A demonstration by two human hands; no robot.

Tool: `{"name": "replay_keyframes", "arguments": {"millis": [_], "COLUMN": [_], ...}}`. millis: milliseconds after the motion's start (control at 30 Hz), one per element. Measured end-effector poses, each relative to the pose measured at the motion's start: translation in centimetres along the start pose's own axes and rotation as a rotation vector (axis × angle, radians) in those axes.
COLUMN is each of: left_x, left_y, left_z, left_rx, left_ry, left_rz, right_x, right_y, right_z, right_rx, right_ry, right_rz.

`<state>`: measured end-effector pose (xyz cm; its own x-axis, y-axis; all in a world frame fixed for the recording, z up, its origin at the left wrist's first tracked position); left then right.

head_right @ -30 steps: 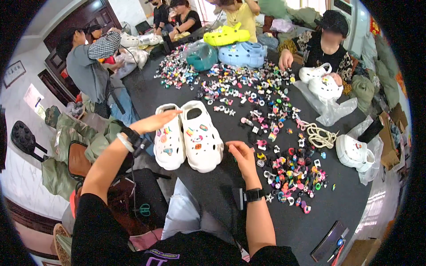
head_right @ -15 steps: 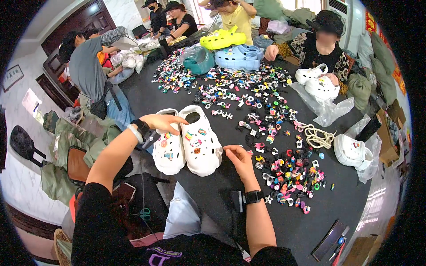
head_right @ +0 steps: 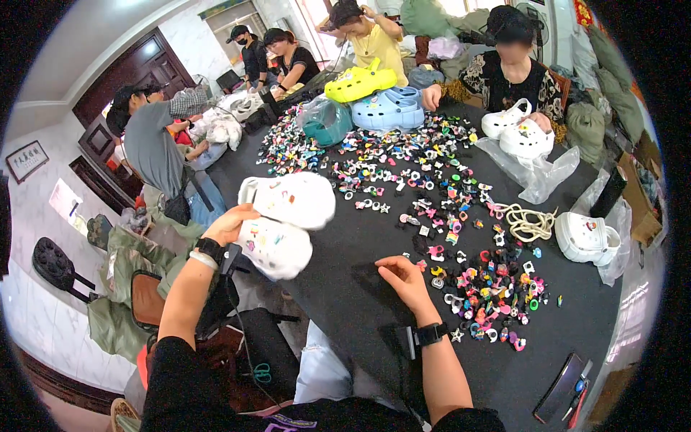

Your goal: Applying decorative charms to foam clogs and bagging them for shipment.

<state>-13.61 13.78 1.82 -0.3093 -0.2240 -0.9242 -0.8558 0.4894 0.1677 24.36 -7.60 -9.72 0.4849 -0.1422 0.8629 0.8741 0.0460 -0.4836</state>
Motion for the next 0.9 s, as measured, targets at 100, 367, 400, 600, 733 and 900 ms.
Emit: {"name": "replay_keyframes", "arguments": {"millis": [100,367,400,600,733,900], "left_x": [-0.2,2.2,2.8,7.1,7.6,6.7], "left_y": [1.9,3.7,3.7,9.1,9.1,18.3], "left_z": [2.0,9.0,9.7,13.3,15.6,9.0], "left_rx": [-0.09,-0.603,-0.608,-0.609,-0.739,0.173], "left_ry": [-0.008,-0.182,-0.213,-0.156,-0.104,0.079], "left_rz": [-0.196,-0.531,-0.561,-0.545,-0.333,-0.29], "right_x": [0.0,-0.5,-0.5,0.1,-0.2,-0.1], "right_y": [0.0,0.3,0.2,-0.5,0.1,-1.6], "right_z": [0.0,-0.1,-0.2,-0.2,-0.3,0.2], "right_rx": [-0.006,0.013,0.002,0.025,0.018,0.088], "right_ry": [0.004,0.025,0.007,0.0,0.025,0.05], "right_rz": [-0.003,-0.127,-0.121,-0.161,-0.218,-0.124]}}
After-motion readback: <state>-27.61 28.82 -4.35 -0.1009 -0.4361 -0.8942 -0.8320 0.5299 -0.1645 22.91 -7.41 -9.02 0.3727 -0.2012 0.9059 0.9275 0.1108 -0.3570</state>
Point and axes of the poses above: each hand's wrist, its own z-axis towards the middle knuckle, its own y-axis out of the back of the hand, x = y × z, the point moved 1 cm from there along z, towards the middle knuckle, and after that the axes turned 14 degrees about z, right-handed, at the moved point
